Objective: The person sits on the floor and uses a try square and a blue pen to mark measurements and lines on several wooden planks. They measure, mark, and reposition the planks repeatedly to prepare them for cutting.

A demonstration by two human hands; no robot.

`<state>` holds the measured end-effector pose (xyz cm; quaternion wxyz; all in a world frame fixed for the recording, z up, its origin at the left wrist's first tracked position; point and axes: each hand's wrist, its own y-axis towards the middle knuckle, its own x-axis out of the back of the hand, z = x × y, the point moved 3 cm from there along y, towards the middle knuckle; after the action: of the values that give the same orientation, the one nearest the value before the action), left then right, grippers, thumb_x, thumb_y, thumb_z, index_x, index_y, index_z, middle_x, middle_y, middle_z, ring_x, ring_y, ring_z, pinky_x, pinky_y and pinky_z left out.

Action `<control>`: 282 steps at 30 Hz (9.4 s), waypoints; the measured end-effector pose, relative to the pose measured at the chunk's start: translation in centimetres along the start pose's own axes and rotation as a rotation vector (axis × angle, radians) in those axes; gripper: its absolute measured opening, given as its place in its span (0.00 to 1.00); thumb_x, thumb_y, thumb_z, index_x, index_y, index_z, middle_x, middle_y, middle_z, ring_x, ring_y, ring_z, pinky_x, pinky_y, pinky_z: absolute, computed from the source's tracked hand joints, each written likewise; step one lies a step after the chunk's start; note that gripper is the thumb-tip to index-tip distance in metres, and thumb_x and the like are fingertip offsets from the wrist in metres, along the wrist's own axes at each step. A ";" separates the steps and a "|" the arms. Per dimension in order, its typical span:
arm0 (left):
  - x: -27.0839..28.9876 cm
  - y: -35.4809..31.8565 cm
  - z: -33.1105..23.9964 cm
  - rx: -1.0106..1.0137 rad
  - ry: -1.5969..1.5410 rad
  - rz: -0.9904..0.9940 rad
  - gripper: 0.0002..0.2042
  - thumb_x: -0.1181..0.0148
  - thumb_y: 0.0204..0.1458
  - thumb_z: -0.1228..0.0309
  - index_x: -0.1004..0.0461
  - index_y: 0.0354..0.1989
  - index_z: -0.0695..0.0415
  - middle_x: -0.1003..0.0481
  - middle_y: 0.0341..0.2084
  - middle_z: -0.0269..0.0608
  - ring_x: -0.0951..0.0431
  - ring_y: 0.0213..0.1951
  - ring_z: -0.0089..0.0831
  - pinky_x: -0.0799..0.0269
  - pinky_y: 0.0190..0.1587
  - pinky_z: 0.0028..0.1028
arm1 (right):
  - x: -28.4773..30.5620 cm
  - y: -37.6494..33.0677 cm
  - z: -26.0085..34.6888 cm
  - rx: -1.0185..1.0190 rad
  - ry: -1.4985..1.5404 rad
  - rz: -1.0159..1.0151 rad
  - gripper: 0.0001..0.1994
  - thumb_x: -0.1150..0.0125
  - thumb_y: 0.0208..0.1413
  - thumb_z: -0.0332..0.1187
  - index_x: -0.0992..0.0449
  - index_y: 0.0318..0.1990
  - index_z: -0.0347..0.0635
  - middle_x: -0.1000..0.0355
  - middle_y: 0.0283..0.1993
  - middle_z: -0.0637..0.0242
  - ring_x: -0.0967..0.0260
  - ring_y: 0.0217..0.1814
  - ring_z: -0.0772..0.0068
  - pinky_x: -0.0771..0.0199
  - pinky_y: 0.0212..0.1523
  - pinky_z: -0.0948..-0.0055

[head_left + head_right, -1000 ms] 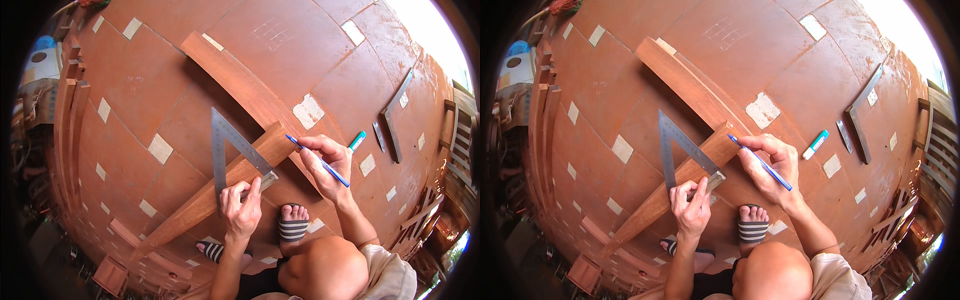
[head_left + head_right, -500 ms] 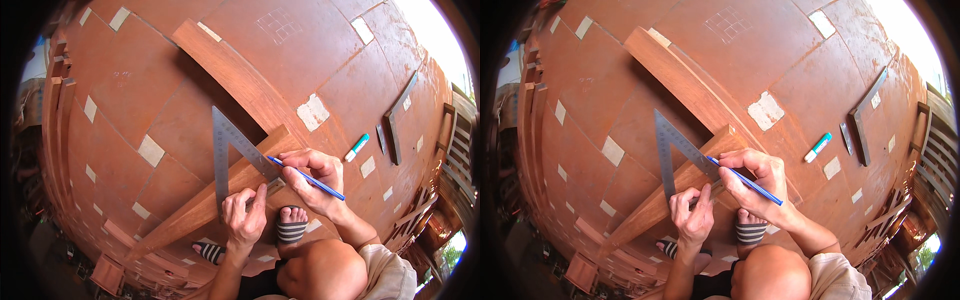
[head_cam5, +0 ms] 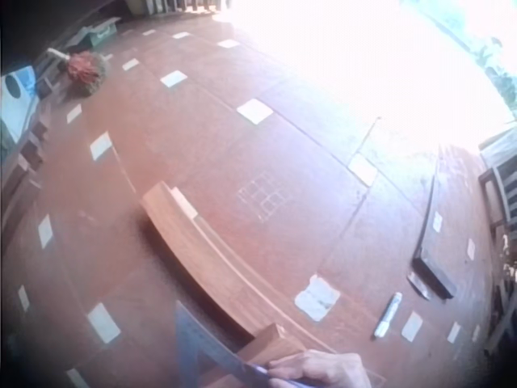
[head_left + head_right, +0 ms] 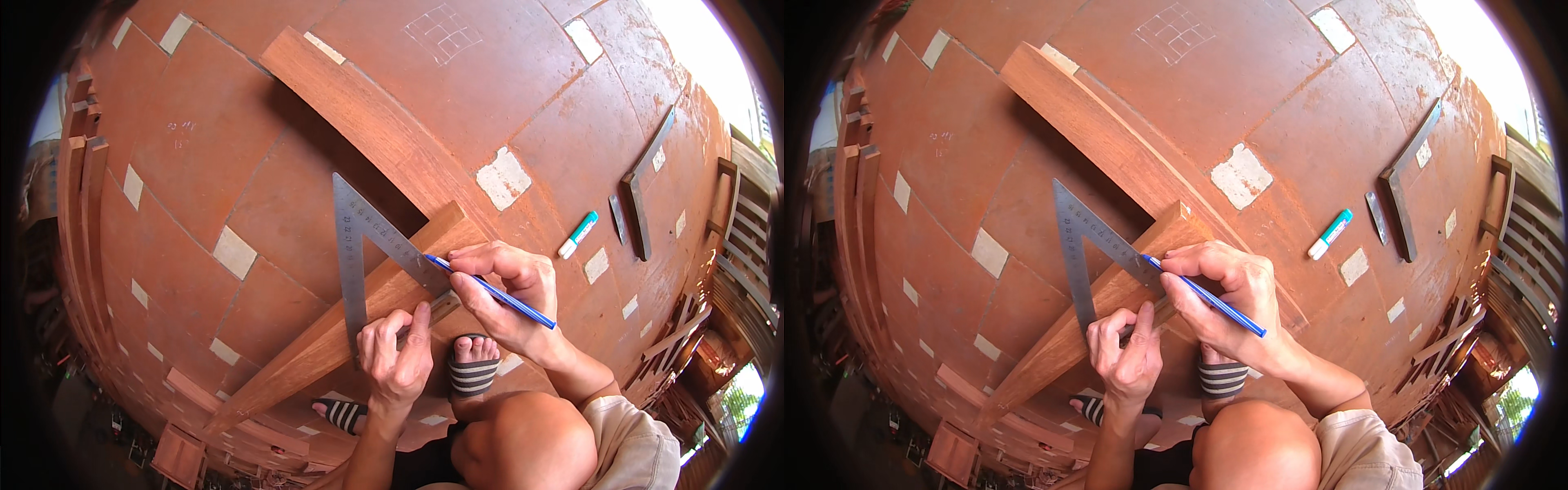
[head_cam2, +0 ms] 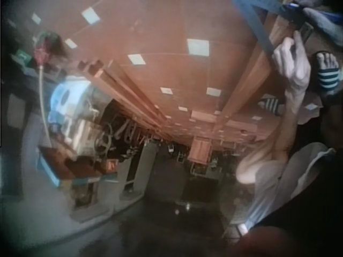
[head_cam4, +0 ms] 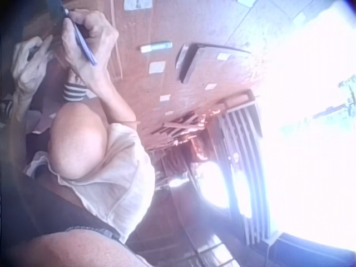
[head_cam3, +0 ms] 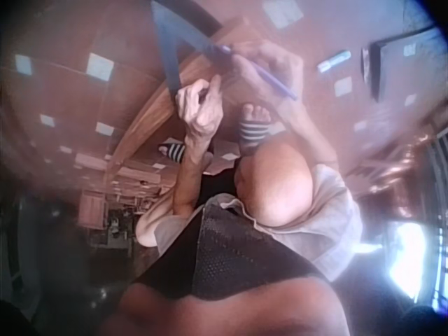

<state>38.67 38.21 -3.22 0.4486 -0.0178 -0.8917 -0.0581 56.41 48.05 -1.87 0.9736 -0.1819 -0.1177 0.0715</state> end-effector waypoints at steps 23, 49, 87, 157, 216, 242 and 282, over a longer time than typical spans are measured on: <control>0.3 0.2 -0.4 0.014 0.003 0.009 0.26 0.24 0.44 0.83 0.13 0.56 0.57 0.24 0.39 0.40 0.26 0.37 0.40 0.26 0.41 0.39 | -0.4 0.2 -0.1 0.109 -0.052 -0.060 0.06 0.26 0.58 0.27 0.12 0.41 0.34 0.14 0.37 0.56 0.16 0.35 0.65 0.18 0.37 0.71; -0.1 0.0 -0.2 -0.012 0.009 0.010 0.29 0.21 0.40 0.83 0.13 0.57 0.58 0.25 0.41 0.40 0.28 0.37 0.40 0.28 0.41 0.40 | 3.2 -1.4 -5.2 -0.222 0.279 -0.230 0.09 0.22 0.59 0.28 0.18 0.30 0.36 0.16 0.31 0.66 0.24 0.31 0.86 0.24 0.33 0.79; -2.8 3.7 -3.0 -0.042 0.006 0.028 0.27 0.22 0.42 0.82 0.13 0.56 0.58 0.24 0.40 0.40 0.27 0.37 0.39 0.27 0.39 0.37 | 3.6 1.6 -1.6 0.036 0.156 -0.143 0.03 0.29 0.63 0.21 0.16 0.41 0.30 0.17 0.40 0.60 0.24 0.36 0.79 0.23 0.37 0.76; -2.2 1.1 -1.7 -0.040 0.077 -0.123 0.22 0.22 0.48 0.76 0.12 0.55 0.52 0.22 0.41 0.32 0.23 0.39 0.34 0.28 0.42 0.37 | 7.4 2.7 -1.8 0.127 0.050 -0.088 0.20 0.40 0.77 0.43 0.11 0.50 0.32 0.20 0.34 0.68 0.28 0.38 0.80 0.26 0.42 0.72; 2.6 1.3 -1.8 -0.027 -0.136 -0.192 0.20 0.26 0.55 0.79 0.16 0.57 0.62 0.24 0.42 0.42 0.25 0.39 0.37 0.26 0.43 0.36 | 8.5 1.7 2.8 0.209 -0.442 0.171 0.15 0.32 0.66 0.30 0.18 0.58 0.36 0.15 0.49 0.48 0.15 0.49 0.50 0.17 0.51 0.57; 26.0 -5.4 5.8 0.596 -1.690 -0.343 0.22 0.50 0.79 0.61 0.32 0.69 0.66 0.32 0.44 0.41 0.31 0.39 0.27 0.26 0.36 0.26 | -7.4 5.1 0.3 0.260 -0.854 0.985 0.39 0.13 0.45 0.52 0.18 0.62 0.37 0.15 0.50 0.51 0.17 0.57 0.48 0.19 0.56 0.53; 2.7 5.6 2.4 0.259 -0.305 0.445 0.18 0.30 0.59 0.77 0.17 0.59 0.62 0.22 0.32 0.45 0.21 0.33 0.34 0.25 0.40 0.32 | 3.1 -6.7 -2.4 0.202 -0.014 -0.157 0.09 0.34 0.66 0.29 0.11 0.46 0.33 0.16 0.36 0.56 0.20 0.37 0.66 0.21 0.40 0.68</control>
<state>35.64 43.99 -2.00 0.3097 -0.1638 -0.9230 0.1593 60.67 41.62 -0.93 0.9887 -0.0728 -0.1307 0.0080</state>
